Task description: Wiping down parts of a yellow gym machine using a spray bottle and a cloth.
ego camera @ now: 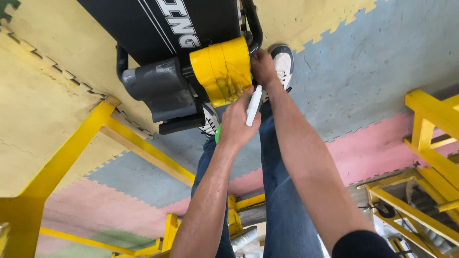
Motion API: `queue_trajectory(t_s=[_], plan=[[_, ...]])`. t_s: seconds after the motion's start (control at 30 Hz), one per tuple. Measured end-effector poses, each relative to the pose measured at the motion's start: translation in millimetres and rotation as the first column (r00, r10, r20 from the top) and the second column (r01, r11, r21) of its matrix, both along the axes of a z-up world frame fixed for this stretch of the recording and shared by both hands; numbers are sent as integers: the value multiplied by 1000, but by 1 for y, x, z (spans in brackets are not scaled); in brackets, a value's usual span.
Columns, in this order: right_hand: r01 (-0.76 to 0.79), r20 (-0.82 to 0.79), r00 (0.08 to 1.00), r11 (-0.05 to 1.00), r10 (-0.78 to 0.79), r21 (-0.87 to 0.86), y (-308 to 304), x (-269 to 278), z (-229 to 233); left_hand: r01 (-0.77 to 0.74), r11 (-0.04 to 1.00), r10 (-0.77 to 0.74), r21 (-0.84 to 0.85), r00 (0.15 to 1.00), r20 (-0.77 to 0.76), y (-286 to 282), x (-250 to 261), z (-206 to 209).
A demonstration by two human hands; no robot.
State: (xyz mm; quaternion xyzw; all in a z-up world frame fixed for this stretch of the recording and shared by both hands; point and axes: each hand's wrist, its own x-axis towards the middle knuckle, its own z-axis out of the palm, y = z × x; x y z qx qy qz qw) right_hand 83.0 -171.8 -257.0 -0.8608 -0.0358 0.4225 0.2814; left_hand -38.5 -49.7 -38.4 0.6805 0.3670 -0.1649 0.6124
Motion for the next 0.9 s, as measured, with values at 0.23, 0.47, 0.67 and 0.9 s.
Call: queue_trajectory(t_s=[0.23, 0.47, 0.67, 0.9], plan=[[9, -21, 1000, 998, -8, 63, -35, -23, 8, 3, 1000, -5, 20, 998, 59, -1, 6, -7], [-80, 104, 993, 965, 56, 250, -47, -41, 63, 5, 998, -12, 61, 992, 126, -2, 4, 1], [379, -264, 911, 893, -316, 241, -29, -8, -39, 0, 1000, -1, 17, 996, 85, 0, 9, -2], [253, -195, 955, 955, -222, 153, -30, 1, -57, -11, 999, 7, 49, 997, 75, -1, 8, -9]])
